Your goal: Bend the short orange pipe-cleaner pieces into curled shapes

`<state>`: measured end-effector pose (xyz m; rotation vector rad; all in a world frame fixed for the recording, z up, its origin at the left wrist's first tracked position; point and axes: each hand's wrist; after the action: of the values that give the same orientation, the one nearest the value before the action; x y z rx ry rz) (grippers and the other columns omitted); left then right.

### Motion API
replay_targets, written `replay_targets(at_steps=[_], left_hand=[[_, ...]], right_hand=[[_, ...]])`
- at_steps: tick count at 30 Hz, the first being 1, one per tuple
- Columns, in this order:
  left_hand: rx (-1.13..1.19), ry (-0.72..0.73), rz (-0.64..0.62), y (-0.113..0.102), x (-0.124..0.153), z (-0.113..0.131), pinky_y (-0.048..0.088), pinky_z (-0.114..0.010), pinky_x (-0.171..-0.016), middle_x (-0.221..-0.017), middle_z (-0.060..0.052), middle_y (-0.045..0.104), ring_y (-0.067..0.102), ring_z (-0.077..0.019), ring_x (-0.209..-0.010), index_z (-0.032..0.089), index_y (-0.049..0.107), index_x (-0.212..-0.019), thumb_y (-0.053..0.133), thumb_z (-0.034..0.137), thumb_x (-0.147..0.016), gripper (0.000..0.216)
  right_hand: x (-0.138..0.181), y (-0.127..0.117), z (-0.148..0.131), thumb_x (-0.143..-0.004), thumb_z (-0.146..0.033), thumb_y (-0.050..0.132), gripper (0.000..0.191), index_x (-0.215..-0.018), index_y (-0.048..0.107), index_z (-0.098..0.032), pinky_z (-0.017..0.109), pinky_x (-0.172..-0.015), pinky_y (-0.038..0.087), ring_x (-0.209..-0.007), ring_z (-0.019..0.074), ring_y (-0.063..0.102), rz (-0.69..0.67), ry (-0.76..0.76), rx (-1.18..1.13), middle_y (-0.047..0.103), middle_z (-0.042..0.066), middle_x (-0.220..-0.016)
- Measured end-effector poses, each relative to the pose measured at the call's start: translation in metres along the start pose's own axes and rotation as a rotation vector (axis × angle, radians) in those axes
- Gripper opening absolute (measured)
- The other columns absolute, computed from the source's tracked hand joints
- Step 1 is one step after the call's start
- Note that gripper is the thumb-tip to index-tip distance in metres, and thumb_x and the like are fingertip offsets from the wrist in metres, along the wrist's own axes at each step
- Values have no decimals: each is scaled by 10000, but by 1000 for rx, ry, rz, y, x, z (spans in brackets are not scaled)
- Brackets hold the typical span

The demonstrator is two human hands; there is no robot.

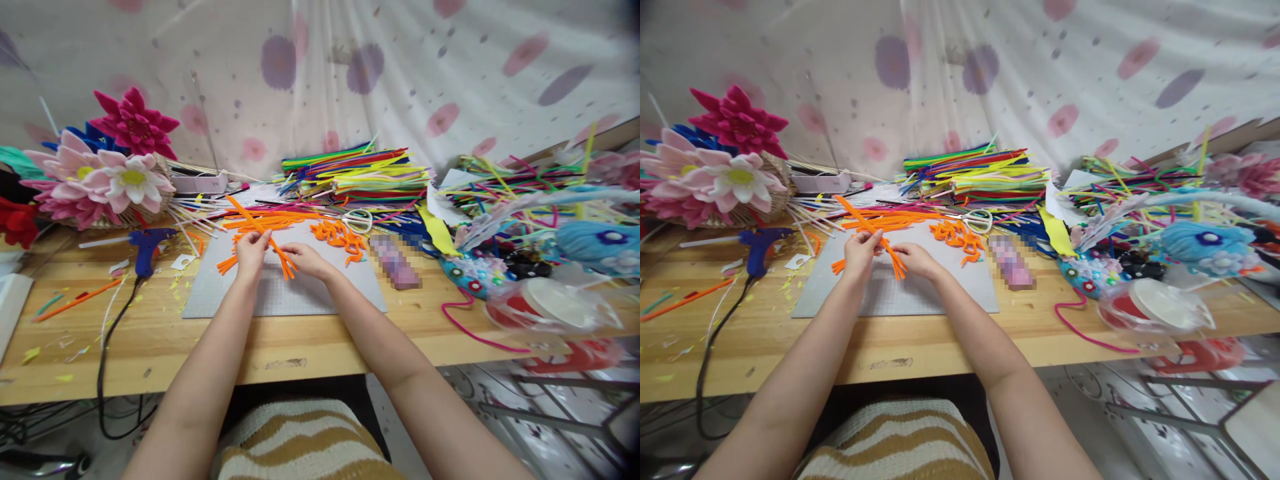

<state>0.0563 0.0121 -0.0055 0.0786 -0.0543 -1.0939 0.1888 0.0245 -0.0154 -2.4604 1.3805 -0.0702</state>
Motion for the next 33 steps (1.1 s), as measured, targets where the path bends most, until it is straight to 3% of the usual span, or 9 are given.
replay_targets(at_steps=[4,7,10,13,16,19,22,29,33], left_hand=[[9,32,28,1,-3,-2,328,-194,-442,-490,52,484,430,-62,-433,165,465,-582,673,323,-621,264],[38,19,47,3,-5,0,328,-191,-434,-473,59,459,423,-58,-420,162,456,-570,673,330,-626,280],[113,-66,53,3,-4,3,358,-186,-449,-475,64,446,426,-53,-424,159,458,-575,674,323,-638,278],[188,-205,-46,2,-1,7,410,-190,-499,-529,48,500,474,-56,-472,149,511,-622,674,310,-646,230],[165,-300,-214,1,3,10,449,-213,-558,-606,9,579,545,-79,-551,140,579,-682,675,301,-646,190],[120,-332,-330,2,8,11,442,-219,-549,-589,-11,596,557,-96,-544,129,603,-669,684,305,-631,198],[93,-320,-371,3,10,11,420,-219,-518,-539,-15,581,530,-95,-489,116,603,-616,706,317,-598,226],[85,-321,-364,4,10,12,431,-238,-553,-579,-23,603,545,-106,-524,120,635,-648,733,311,-563,230],[89,-325,-207,8,7,15,388,-211,-481,-537,3,550,503,-91,-493,126,636,-645,710,277,-602,174]], right_hand=[[4,6,4,-810,-393,460,228,-906,524,-196,216,-622,446,-667,86,536,51,25,-74,587,-7,-852],[5,9,5,-771,-455,518,276,-834,480,-189,207,-602,403,-644,86,489,52,-2,85,535,-32,-747],[2,9,6,-823,-412,450,245,-738,469,-183,208,-600,355,-599,81,452,72,0,209,495,-48,-641],[-3,8,5,-859,-328,382,267,-645,433,-177,205,-558,326,-536,74,419,128,59,94,450,-50,-572],[-5,7,0,-860,-297,376,261,-630,413,-177,198,-496,317,-462,63,387,151,197,-171,418,-59,-524],[-3,7,-5,-870,-315,368,283,-630,412,-173,180,-446,313,-408,49,387,104,297,-328,437,-61,-489],[-2,7,-7,-870,-319,388,287,-628,416,-167,162,-422,308,-389,35,390,91,301,-351,464,-58,-482],[1,8,-8,-867,-269,384,237,-652,407,-169,157,-423,304,-396,30,371,103,303,-356,439,-67,-498],[2,11,-7,-825,-279,437,201,-656,403,-176,175,-450,307,-443,45,374,48,182,-231,434,-69,-536]])
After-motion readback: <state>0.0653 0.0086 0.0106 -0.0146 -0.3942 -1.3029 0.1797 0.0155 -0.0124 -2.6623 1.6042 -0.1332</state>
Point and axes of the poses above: each hand's wrist, its own x-axis away from the middle knuckle, its own y-axis out of the palm, z = x × y
